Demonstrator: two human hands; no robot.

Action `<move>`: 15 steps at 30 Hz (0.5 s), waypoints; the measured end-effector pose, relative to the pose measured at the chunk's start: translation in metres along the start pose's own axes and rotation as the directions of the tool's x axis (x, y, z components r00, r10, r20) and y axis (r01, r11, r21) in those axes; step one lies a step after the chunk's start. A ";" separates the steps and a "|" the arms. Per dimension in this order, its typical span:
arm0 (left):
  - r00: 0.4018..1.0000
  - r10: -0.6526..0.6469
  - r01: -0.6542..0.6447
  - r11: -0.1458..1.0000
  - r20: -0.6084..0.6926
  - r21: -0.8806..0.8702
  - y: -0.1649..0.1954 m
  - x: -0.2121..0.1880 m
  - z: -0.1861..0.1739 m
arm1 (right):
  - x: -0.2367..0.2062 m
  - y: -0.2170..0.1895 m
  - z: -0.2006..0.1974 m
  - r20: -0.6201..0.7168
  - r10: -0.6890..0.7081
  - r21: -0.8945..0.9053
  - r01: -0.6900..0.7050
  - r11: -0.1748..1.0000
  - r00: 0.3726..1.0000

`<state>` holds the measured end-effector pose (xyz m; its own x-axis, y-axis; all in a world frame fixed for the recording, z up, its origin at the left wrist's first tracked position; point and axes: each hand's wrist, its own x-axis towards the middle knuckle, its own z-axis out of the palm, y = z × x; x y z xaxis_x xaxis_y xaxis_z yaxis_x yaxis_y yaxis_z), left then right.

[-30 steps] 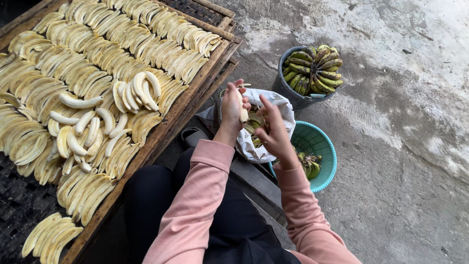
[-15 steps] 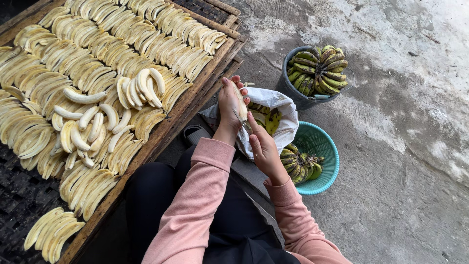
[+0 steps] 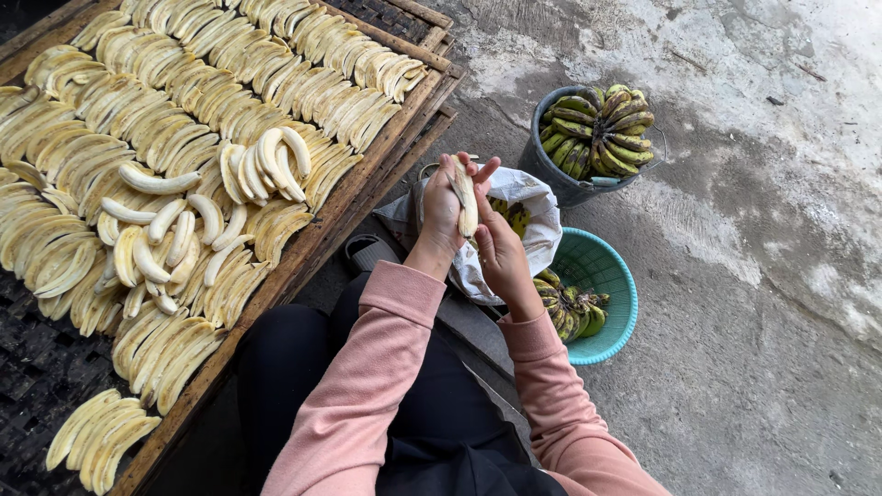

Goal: The person sits beside a woven drying tray and peels green bananas one at a time using a knife, cutting the peel and pulling it off by hand. Peeled bananas are laid in rows on the tray, and discarded peels are dropped into a sack between their feet, with unpeeled bananas taken from a nearby basket.

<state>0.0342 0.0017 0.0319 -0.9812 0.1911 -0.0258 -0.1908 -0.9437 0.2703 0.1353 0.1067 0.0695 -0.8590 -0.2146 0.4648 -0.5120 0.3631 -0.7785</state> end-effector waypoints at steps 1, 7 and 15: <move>1.000 -0.015 0.015 1.000 0.012 -0.013 -0.002 0.001 -0.003 | 0.002 0.002 0.000 -0.009 -0.027 -0.008 0.027 1.000 1.000; 0.990 0.135 -0.128 0.982 -0.038 0.139 -0.015 0.004 -0.008 | 0.015 0.007 0.003 -0.053 0.165 -0.191 -0.172 0.966 0.985; 0.988 -0.074 0.116 0.932 -0.132 0.345 0.007 0.003 0.001 | 0.042 0.010 -0.008 -0.030 0.074 -0.832 -0.066 0.551 0.997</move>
<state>0.0298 -0.0042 0.0351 -0.9594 0.2228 -0.1727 -0.2819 -0.7639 0.5806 0.0943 0.1083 0.0841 -0.8943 -0.1600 0.4179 -0.2241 0.9685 -0.1089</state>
